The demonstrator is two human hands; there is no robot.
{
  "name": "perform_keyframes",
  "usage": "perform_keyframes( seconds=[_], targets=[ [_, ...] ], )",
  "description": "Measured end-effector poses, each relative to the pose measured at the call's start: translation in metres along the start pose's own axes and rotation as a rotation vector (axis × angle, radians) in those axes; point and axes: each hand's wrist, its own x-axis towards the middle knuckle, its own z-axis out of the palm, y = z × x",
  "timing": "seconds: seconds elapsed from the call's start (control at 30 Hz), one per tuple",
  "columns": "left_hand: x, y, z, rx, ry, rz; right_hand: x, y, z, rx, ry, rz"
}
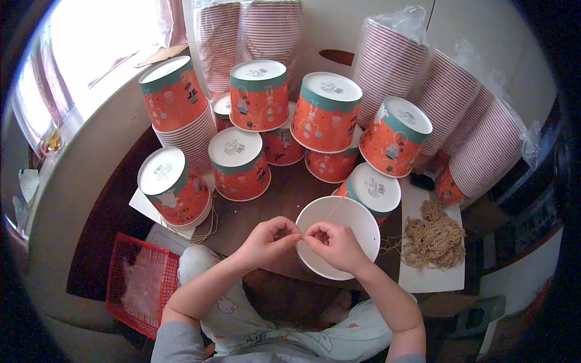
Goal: Attaching wire handles to paper buckets.
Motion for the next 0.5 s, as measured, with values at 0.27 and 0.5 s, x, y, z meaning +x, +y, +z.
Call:
perform_keyframes(
  seconds=[0.27,0.5],
  targets=[
    [-0.0003,-0.0021,-0.0003,0.006,0.040,0.058,0.0000,0.0011,0.0014,-0.043,0.015,-0.059],
    [0.0000,-0.0003,0.0009,-0.011,0.042,0.058,-0.0004,0.0008,0.0017,-0.062,0.035,-0.082]
  ],
)
